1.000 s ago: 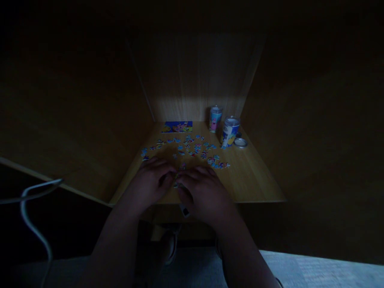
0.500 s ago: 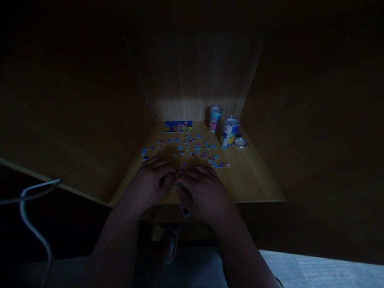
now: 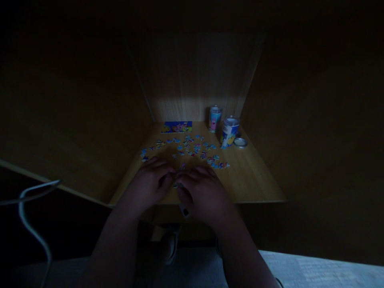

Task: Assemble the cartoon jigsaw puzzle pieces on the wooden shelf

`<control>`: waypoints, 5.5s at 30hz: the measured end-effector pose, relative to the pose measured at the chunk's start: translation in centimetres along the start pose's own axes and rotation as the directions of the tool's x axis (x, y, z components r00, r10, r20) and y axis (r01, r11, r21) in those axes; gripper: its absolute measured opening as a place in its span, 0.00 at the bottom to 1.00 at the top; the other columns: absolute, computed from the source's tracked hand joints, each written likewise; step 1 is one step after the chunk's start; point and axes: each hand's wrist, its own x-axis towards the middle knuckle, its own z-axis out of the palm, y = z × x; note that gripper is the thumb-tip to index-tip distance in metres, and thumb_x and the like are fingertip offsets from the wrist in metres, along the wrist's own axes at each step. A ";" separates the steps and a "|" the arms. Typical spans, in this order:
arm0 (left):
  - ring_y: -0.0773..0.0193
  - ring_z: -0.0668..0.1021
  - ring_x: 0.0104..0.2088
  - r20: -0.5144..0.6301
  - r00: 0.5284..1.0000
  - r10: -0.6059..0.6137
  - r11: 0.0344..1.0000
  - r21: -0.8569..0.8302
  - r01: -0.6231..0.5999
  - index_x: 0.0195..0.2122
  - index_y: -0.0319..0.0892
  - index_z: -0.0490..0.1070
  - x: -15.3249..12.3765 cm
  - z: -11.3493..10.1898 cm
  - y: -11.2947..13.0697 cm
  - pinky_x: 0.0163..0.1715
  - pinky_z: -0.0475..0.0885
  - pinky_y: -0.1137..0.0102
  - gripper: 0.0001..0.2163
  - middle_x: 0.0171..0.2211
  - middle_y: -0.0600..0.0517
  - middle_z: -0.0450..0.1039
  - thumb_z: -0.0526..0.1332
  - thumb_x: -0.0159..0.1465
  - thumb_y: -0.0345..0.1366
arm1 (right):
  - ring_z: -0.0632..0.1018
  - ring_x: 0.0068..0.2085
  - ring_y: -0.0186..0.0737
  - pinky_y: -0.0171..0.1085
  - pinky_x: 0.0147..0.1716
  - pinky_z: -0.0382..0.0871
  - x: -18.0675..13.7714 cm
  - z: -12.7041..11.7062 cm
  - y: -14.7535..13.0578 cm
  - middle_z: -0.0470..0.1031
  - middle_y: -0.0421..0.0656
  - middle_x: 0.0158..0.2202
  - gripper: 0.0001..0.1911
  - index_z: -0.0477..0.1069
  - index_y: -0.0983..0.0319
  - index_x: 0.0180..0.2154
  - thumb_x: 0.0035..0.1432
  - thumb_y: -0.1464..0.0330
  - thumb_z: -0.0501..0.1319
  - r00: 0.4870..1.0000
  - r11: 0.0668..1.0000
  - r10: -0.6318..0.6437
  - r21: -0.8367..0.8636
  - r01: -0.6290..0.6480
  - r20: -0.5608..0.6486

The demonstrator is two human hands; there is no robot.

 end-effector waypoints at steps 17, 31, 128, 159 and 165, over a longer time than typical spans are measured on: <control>0.52 0.81 0.45 0.011 1.000 -0.019 1.000 0.001 0.019 0.41 0.46 0.81 0.0 0.0 0.0 0.48 0.76 0.56 0.10 0.39 0.50 0.81 0.63 0.71 0.24 | 0.81 0.59 0.51 0.55 0.65 0.72 0.0 0.1 -0.1 0.86 0.43 0.60 0.12 0.80 0.53 0.58 0.77 0.68 0.65 1.000 1.000 0.007 -0.010 -0.007 -0.015; 0.51 0.81 0.46 0.026 0.999 -0.028 1.000 0.001 0.028 0.42 0.45 0.81 0.0 0.0 0.0 0.50 0.76 0.54 0.09 0.41 0.49 0.81 0.64 0.71 0.25 | 0.81 0.59 0.52 0.56 0.65 0.72 0.0 0.1 0.0 0.86 0.43 0.59 0.12 0.79 0.54 0.59 0.77 0.67 0.65 1.000 1.000 0.010 -0.017 -0.010 -0.005; 0.50 0.82 0.48 0.001 0.992 -0.122 0.992 0.023 0.122 0.43 0.46 0.76 0.1 0.5 -0.3 0.51 0.76 0.55 0.07 0.43 0.49 0.81 0.69 0.71 0.26 | 0.82 0.57 0.52 0.56 0.65 0.73 0.2 0.2 -0.3 0.87 0.44 0.57 0.09 0.82 0.55 0.53 0.78 0.66 0.64 0.998 0.997 0.059 -0.056 -0.059 0.000; 0.61 0.84 0.40 -0.042 0.997 -0.061 0.957 -0.285 0.046 0.40 0.47 0.79 -0.1 -0.2 -0.4 0.46 0.75 0.66 0.09 0.37 0.56 0.85 0.69 0.72 0.23 | 0.82 0.56 0.51 0.55 0.63 0.73 0.1 0.4 -0.1 0.87 0.44 0.56 0.11 0.81 0.54 0.56 0.77 0.68 0.65 0.999 0.997 0.039 -0.062 -0.041 -0.027; 0.63 0.86 0.41 -0.005 0.995 -0.099 0.932 -0.351 0.091 0.43 0.47 0.82 -0.1 -0.3 -0.4 0.46 0.78 0.68 0.08 0.39 0.56 0.87 0.68 0.72 0.25 | 0.82 0.56 0.51 0.55 0.63 0.74 0.1 0.3 -0.2 0.87 0.45 0.56 0.12 0.81 0.56 0.57 0.77 0.68 0.64 0.999 0.997 0.031 -0.073 -0.033 -0.031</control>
